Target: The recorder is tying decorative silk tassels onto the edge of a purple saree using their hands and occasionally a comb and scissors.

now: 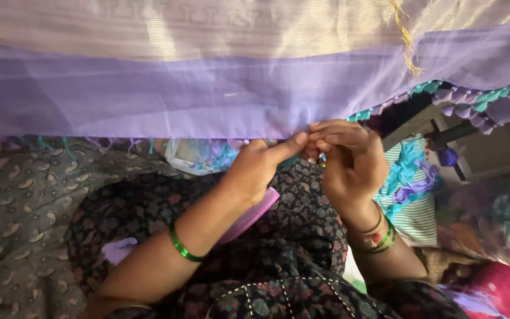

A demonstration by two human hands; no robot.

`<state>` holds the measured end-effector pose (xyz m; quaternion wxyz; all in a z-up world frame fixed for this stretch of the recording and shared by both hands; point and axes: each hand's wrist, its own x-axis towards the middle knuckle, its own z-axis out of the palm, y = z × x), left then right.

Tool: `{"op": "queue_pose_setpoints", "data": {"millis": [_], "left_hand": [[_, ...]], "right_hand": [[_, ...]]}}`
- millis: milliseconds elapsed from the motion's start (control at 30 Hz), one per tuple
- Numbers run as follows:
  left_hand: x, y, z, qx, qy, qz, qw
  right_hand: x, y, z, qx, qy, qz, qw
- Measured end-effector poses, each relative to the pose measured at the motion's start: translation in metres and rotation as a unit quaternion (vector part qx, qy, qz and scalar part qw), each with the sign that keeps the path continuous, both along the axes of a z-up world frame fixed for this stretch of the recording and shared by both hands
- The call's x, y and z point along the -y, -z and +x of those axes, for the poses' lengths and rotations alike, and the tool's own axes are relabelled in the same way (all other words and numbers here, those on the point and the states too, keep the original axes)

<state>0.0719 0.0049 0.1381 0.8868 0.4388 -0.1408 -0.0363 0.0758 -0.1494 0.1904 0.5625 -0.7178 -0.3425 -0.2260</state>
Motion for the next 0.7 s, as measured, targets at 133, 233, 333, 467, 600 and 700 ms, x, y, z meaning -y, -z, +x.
{"op": "queue_pose_setpoints", "data": {"millis": [133, 233, 333, 467, 600, 700], "left_hand": [[0.008, 0.005, 0.001, -0.001, -0.041, 0.02, 0.999], [0.01, 0.001, 0.007, -0.039, -0.044, 0.021, 0.998], [0.006, -0.006, 0.004, -0.023, -0.06, 0.072, 0.995], [0.002, -0.013, -0.004, 0.039, -0.114, 0.212, 0.97], [0.0, -0.005, 0.001, 0.011, -0.049, 0.051, 0.997], [-0.003, -0.006, 0.001, -0.014, -0.035, 0.063, 0.997]], "right_hand": [[-0.004, 0.007, 0.005, 0.02, -0.025, 0.057, 0.998], [-0.008, 0.011, 0.009, 0.074, 0.001, 0.055, 0.996], [-0.001, 0.0, 0.01, 0.07, 0.022, 0.046, 0.996], [0.004, -0.02, 0.016, -0.139, -0.051, 0.133, 0.98], [0.002, -0.021, 0.02, -0.176, -0.072, 0.186, 0.964], [0.003, -0.021, 0.026, -0.182, -0.079, 0.237, 0.951]]}}
